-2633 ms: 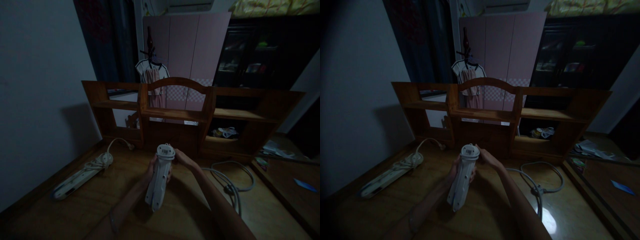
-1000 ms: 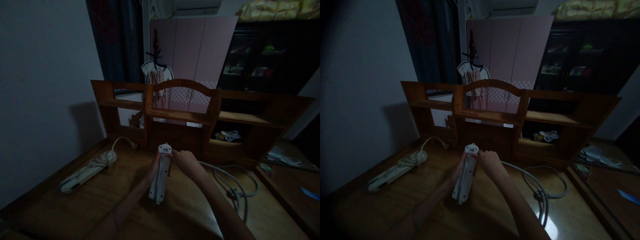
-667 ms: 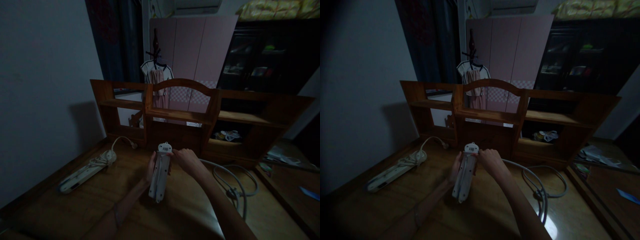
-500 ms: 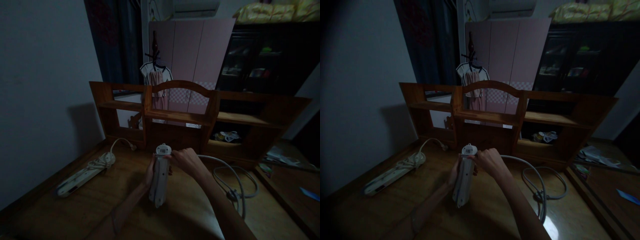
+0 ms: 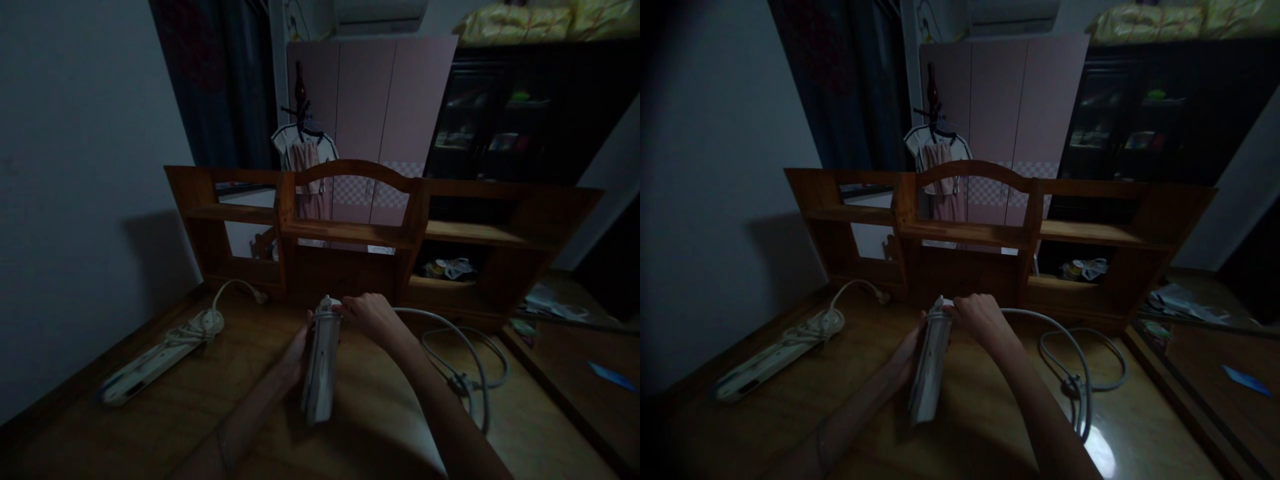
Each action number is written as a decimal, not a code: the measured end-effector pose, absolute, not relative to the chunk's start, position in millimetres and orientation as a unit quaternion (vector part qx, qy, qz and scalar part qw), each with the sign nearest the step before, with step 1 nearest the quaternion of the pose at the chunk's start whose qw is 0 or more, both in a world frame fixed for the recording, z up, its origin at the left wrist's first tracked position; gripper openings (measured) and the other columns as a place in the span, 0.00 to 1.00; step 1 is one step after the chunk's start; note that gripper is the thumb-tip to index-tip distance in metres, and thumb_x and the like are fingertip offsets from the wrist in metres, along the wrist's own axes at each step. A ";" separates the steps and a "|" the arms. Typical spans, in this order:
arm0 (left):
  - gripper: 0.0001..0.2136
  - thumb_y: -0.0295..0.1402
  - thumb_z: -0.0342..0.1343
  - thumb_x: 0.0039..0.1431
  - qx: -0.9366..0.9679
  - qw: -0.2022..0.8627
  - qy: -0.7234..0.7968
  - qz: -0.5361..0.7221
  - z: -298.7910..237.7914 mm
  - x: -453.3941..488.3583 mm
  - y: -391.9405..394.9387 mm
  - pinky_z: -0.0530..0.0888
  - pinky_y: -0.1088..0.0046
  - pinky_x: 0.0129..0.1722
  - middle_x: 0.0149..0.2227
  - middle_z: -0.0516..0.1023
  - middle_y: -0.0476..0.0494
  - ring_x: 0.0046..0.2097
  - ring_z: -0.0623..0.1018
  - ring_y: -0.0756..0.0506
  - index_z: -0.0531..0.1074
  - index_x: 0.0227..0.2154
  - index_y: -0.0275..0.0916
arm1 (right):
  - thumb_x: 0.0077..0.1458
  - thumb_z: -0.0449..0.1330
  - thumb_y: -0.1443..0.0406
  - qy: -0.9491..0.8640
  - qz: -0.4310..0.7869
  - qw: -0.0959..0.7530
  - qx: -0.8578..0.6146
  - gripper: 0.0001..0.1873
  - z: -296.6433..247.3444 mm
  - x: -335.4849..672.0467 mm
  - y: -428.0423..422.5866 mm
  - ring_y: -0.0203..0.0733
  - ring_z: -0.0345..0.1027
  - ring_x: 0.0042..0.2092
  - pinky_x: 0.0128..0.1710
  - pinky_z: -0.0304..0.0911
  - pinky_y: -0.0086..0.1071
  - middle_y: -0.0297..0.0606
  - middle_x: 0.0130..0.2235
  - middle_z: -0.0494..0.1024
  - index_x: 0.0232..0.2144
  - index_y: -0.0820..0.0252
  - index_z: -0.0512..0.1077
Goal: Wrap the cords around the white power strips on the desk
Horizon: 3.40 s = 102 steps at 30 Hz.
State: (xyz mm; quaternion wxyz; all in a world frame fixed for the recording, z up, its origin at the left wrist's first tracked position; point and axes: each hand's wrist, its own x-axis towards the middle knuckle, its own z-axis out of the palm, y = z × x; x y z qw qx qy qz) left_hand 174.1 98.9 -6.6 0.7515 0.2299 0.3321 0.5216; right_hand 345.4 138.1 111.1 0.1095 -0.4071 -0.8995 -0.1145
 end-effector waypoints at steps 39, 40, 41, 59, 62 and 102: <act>0.18 0.41 0.45 0.64 0.451 0.307 0.449 0.707 5.8 181.5 83.7 0.61 0.66 0.57 0.57 0.66 0.45 0.58 0.65 0.42 0.59 0.56 0.46 | 0.65 0.41 0.48 -0.933 0.093 0.116 -0.327 0.27 114.1 349.6 134.8 0.47 0.73 0.42 0.36 0.58 0.29 0.41 0.40 0.79 0.57 0.54 0.62; 0.19 0.41 0.46 0.64 0.458 0.290 0.448 0.711 7.8 181.2 82.3 0.61 0.66 0.57 0.57 0.65 0.45 0.59 0.65 0.42 0.59 0.56 0.46 | 0.65 0.41 0.48 -0.933 0.095 0.118 -0.325 0.27 114.5 349.7 133.7 0.47 0.74 0.41 0.35 0.58 0.29 0.41 0.40 0.79 0.58 0.53 0.60; 0.19 0.41 0.46 0.64 0.465 0.274 0.444 0.715 10.2 181.3 80.9 0.60 0.66 0.58 0.58 0.64 0.44 0.60 0.63 0.42 0.58 0.57 0.45 | 0.65 0.41 0.48 -0.933 0.094 0.121 -0.325 0.27 114.7 349.7 132.6 0.47 0.74 0.41 0.34 0.58 0.29 0.41 0.39 0.79 0.59 0.53 0.59; 0.24 0.34 0.46 0.60 0.473 0.221 0.407 0.750 22.6 179.1 73.8 0.60 0.67 0.57 0.58 0.63 0.40 0.59 0.63 0.39 0.56 0.59 0.40 | 0.64 0.43 0.48 -0.933 0.100 0.123 -0.324 0.28 116.8 343.4 118.7 0.49 0.74 0.41 0.32 0.58 0.29 0.40 0.39 0.79 0.61 0.51 0.54; 0.26 0.35 0.48 0.57 0.452 0.220 0.398 0.767 23.1 178.5 74.1 0.63 0.68 0.55 0.57 0.64 0.40 0.58 0.65 0.39 0.55 0.59 0.40 | 0.64 0.45 0.48 -0.934 0.092 0.121 -0.324 0.28 119.0 341.3 112.9 0.49 0.74 0.41 0.33 0.58 0.29 0.40 0.39 0.79 0.61 0.52 0.54; 0.23 0.35 0.64 0.44 0.289 0.718 0.345 0.531 -3.2 180.9 82.0 0.72 0.74 0.24 0.29 0.77 0.41 0.25 0.76 0.47 0.66 0.42 0.34 | 0.67 0.37 0.51 -0.871 -0.076 0.133 -0.468 0.27 98.4 340.3 135.8 0.49 0.75 0.37 0.35 0.64 0.35 0.44 0.33 0.78 0.39 0.59 0.71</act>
